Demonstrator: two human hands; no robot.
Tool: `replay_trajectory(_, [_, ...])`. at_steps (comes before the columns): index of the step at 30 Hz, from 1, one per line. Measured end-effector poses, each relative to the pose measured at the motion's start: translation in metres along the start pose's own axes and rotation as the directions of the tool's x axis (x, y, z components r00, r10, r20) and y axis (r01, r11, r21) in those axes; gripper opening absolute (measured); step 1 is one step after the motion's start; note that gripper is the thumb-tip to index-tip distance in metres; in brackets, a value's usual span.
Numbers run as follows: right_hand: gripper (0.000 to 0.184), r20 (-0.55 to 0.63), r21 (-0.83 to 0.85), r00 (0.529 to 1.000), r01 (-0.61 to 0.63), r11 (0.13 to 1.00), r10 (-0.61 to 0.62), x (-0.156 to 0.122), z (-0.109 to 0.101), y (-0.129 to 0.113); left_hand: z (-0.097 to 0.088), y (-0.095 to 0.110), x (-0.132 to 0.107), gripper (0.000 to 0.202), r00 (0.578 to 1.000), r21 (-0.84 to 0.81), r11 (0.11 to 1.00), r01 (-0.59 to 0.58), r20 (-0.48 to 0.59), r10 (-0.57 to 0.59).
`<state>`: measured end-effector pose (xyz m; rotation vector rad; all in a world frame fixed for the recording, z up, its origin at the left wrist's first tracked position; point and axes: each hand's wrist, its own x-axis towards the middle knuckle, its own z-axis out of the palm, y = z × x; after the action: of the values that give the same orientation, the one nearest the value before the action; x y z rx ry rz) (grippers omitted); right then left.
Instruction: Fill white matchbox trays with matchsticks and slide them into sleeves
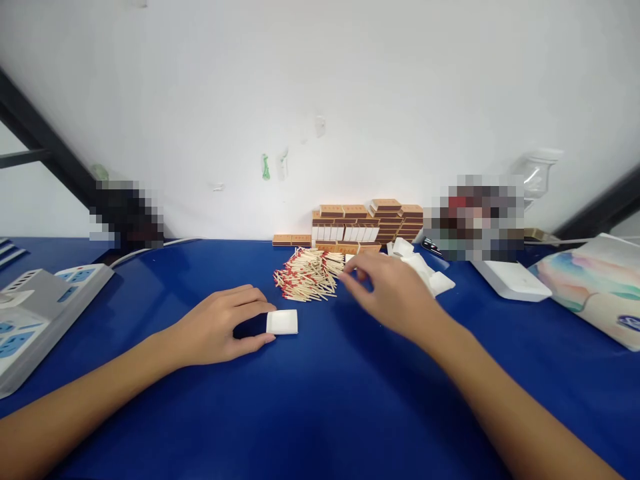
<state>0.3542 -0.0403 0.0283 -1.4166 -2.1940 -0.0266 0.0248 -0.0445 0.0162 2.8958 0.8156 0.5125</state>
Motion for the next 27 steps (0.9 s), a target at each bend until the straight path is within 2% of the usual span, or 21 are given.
replay_trajectory(2, [0.021,0.062,0.022,0.998,-0.011,1.0,0.01,-0.001,0.014,-0.009,0.0,0.0,0.0,0.032,1.0,0.005,1.0,-0.005,0.004,0.005])
replay_trajectory(4, [0.018,0.069,0.017,0.997,-0.047,0.999,0.045,-0.002,0.025,-0.01,0.001,0.0,0.0,0.032,1.0,0.007,1.0,-0.009,0.006,0.009])
replay_trajectory(9, [0.013,-0.049,-0.036,0.991,-0.125,0.992,0.123,0.006,0.039,0.002,0.001,0.0,0.0,0.031,1.0,-0.008,1.0,-0.009,0.015,0.01])
replay_trajectory(12, [0.018,-0.06,-0.106,0.992,-0.118,0.987,0.112,0.013,0.043,0.006,0.001,0.001,-0.001,0.031,1.0,-0.005,1.0,-0.004,0.019,0.004])
replay_trajectory(17, [0.022,0.009,-0.21,0.995,-0.098,0.973,0.102,0.018,0.044,0.006,0.001,0.001,-0.001,0.032,1.0,-0.007,1.0,-0.004,0.026,0.004])
replay_trajectory(22, [0.035,0.059,-0.43,0.996,-0.039,0.902,0.07,0.018,0.043,0.0,0.003,0.001,0.0,0.032,1.0,-0.001,1.0,-0.012,0.022,0.012])
replay_trajectory(27, [0.031,0.081,-0.494,0.996,0.019,0.869,0.025,0.019,0.045,-0.006,0.001,0.002,0.0,0.032,1.0,0.0,1.0,-0.011,0.019,0.011])
